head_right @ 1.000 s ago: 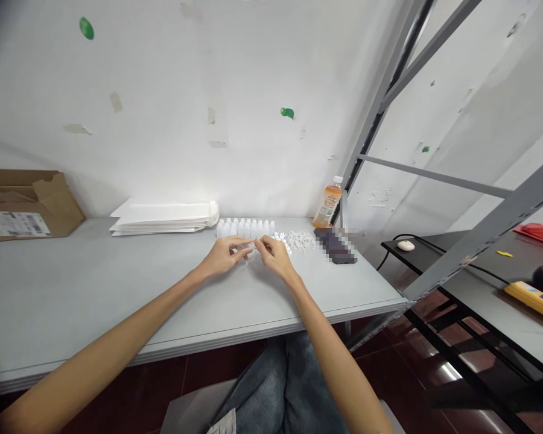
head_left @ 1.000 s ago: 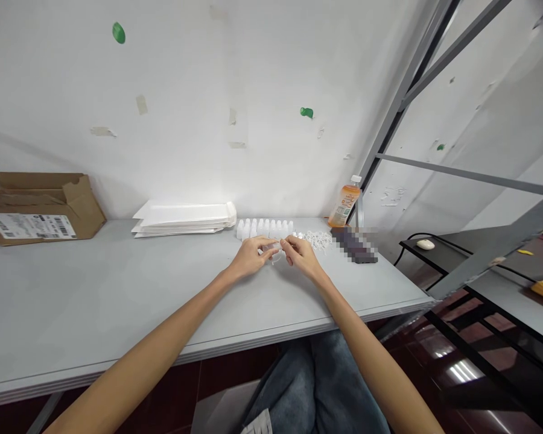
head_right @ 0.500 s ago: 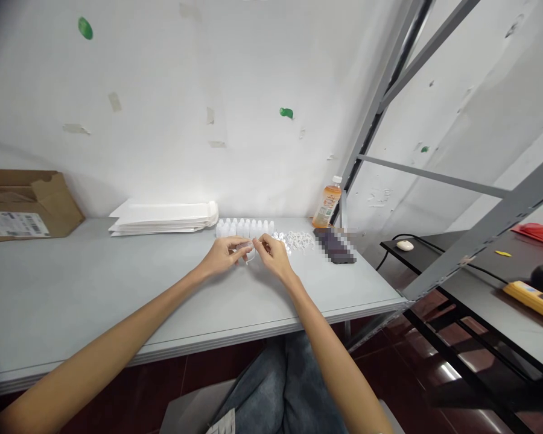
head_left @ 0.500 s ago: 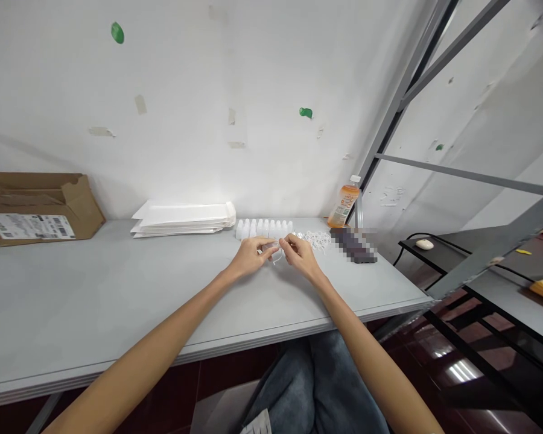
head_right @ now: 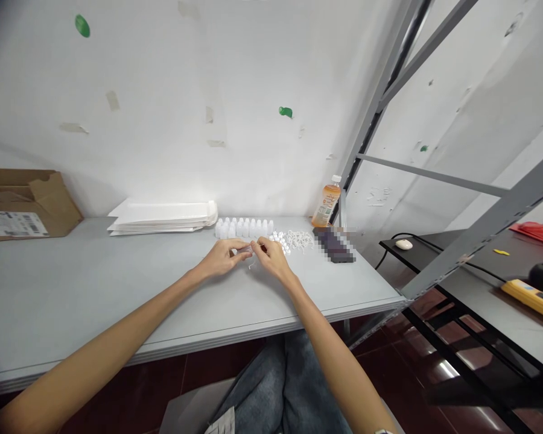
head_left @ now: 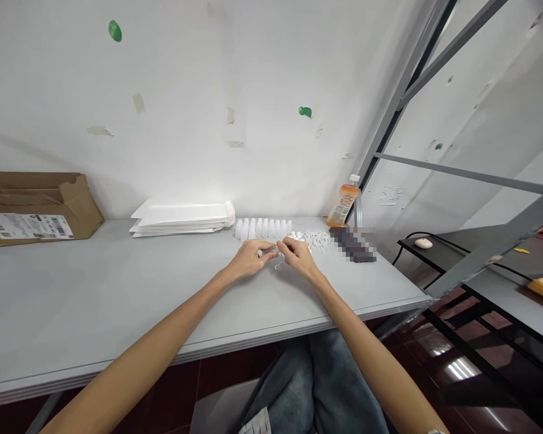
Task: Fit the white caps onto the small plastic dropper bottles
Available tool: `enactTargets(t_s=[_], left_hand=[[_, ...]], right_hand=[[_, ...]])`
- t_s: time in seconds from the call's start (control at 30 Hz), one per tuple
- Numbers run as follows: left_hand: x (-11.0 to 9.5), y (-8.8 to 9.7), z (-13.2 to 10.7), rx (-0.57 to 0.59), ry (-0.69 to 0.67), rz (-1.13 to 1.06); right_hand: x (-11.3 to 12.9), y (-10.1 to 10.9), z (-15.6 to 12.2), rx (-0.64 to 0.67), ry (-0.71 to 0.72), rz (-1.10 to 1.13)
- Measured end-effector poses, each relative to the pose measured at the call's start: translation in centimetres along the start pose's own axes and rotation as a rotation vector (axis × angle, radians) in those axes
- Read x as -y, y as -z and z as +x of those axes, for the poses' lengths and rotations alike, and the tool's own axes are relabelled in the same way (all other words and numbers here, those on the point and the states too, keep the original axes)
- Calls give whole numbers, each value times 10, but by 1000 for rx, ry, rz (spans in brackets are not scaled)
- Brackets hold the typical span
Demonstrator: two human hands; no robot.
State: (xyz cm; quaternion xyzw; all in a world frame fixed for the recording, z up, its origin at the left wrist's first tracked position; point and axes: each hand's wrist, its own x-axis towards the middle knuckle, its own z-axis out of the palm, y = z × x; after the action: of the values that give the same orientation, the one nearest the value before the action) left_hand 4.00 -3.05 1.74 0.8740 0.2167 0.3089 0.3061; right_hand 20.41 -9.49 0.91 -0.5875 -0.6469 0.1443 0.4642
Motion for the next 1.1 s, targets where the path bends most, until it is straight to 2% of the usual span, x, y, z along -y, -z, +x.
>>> enactTargets(t_s=[0.2,0.43,0.67,0.8,0.97,1.03,1.1], left_hand=[[3,-6,-2,-90,-54,82],[-1,-3,1,-79,-4,-8],[2,-6,-3,-110,-50,95],[3,-8,-2,-143,-59,110],[4,-4,2,-235,70,-50],[2,-1,3,-257,141,-171],[0,1,3,-281,176,-256]], right_hand=[[-1,-1,1,2,-15,-4],[2,2,0,-35,5,59],[2,1,1,-16,9,-20],[1,3,1,-45,-16,52],[0,10,2,-182,-62,210],[1,11,2,-160,-73,220],[3,9,1,-67,-68,195]])
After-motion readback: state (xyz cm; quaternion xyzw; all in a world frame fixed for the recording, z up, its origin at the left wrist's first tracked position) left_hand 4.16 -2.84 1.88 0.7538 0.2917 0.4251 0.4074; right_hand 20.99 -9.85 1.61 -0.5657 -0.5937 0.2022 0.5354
